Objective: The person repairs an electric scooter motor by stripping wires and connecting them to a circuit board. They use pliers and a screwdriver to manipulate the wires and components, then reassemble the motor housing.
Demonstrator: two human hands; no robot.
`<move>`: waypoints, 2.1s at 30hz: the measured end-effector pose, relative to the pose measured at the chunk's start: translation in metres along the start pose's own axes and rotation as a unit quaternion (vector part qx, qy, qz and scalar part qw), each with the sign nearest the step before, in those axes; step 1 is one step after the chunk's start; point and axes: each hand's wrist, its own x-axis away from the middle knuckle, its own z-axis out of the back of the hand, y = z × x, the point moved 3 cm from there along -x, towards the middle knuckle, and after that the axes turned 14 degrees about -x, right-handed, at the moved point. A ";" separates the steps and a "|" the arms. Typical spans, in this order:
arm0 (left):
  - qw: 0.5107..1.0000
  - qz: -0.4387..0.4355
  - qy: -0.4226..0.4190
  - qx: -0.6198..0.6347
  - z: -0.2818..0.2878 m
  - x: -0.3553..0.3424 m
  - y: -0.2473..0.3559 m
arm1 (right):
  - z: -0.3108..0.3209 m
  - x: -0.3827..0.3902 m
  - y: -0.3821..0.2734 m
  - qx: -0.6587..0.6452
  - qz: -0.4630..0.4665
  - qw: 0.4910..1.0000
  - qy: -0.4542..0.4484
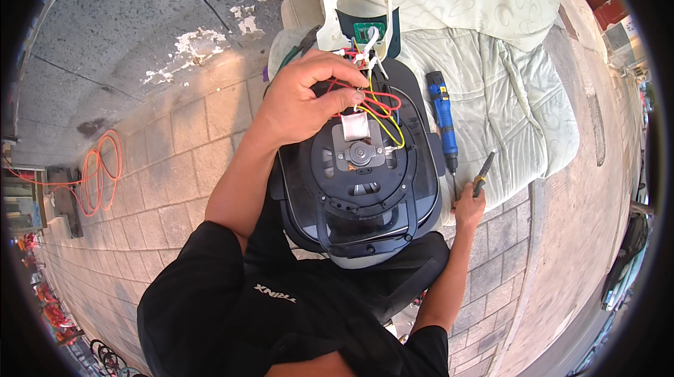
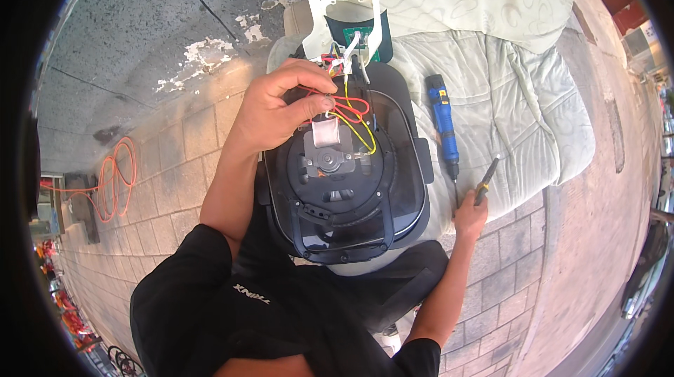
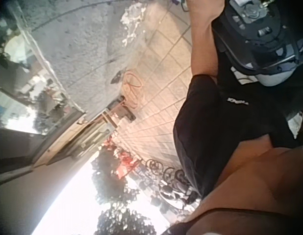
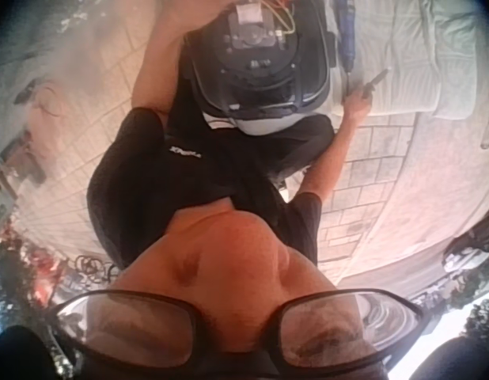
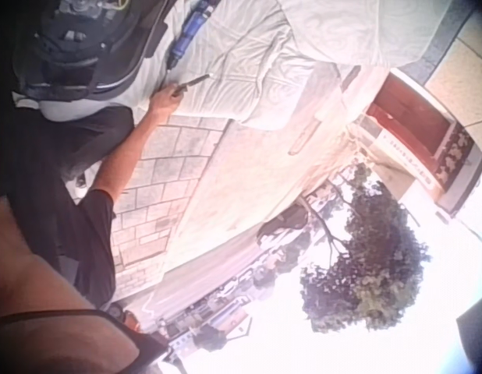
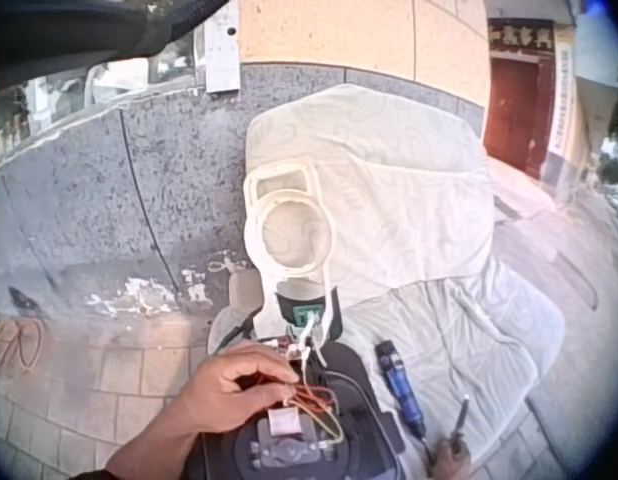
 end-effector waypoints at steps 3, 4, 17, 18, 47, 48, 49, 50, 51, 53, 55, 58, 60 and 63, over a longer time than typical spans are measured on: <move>1.000 0.003 -0.003 0.012 -0.001 0.000 -0.001 | 0.002 -0.006 0.009 0.001 0.022 1.000 -0.003; 1.000 0.000 -0.002 0.008 -0.001 0.000 0.000 | 0.002 -0.007 0.012 0.002 0.030 1.000 -0.002; 1.000 0.025 -0.003 0.013 -0.004 -0.004 0.003 | 0.001 0.014 -0.015 0.058 0.032 0.998 0.003; 0.998 0.040 0.006 0.050 -0.001 0.002 -0.003 | -0.003 0.020 -0.028 0.068 0.029 0.997 0.005; 0.999 0.015 0.010 0.042 0.000 0.005 -0.006 | -0.011 0.022 -0.014 -0.138 0.054 0.980 -0.136; 0.999 0.015 0.014 0.038 0.000 0.006 -0.007 | -0.011 0.021 -0.014 -0.139 0.055 0.979 -0.138; 0.999 0.014 0.017 0.034 0.000 0.006 -0.006 | -0.012 0.021 -0.013 -0.140 0.056 0.979 -0.139; 0.998 0.029 0.018 0.049 0.000 0.006 -0.003 | -0.014 0.020 -0.013 -0.132 0.086 0.979 -0.130; 0.999 0.026 0.017 0.042 0.000 0.006 -0.002 | -0.013 0.019 -0.012 -0.128 0.078 0.979 -0.135; 0.999 0.019 0.015 0.029 0.000 0.005 -0.002 | -0.011 0.018 -0.010 -0.120 0.061 0.980 -0.144; 0.999 0.027 0.015 0.038 -0.001 0.004 -0.003 | -0.011 0.017 -0.012 -0.110 0.064 0.981 -0.145; 0.999 0.034 0.010 0.040 0.000 0.005 -0.002 | -0.012 0.017 -0.013 -0.095 0.062 0.983 -0.142; 0.999 0.035 0.004 0.033 -0.001 0.005 -0.003 | -0.012 0.019 -0.014 -0.089 0.058 0.985 -0.134; 0.997 0.039 0.002 0.063 0.000 0.005 -0.004 | -0.013 0.018 -0.013 -0.084 0.062 0.985 -0.135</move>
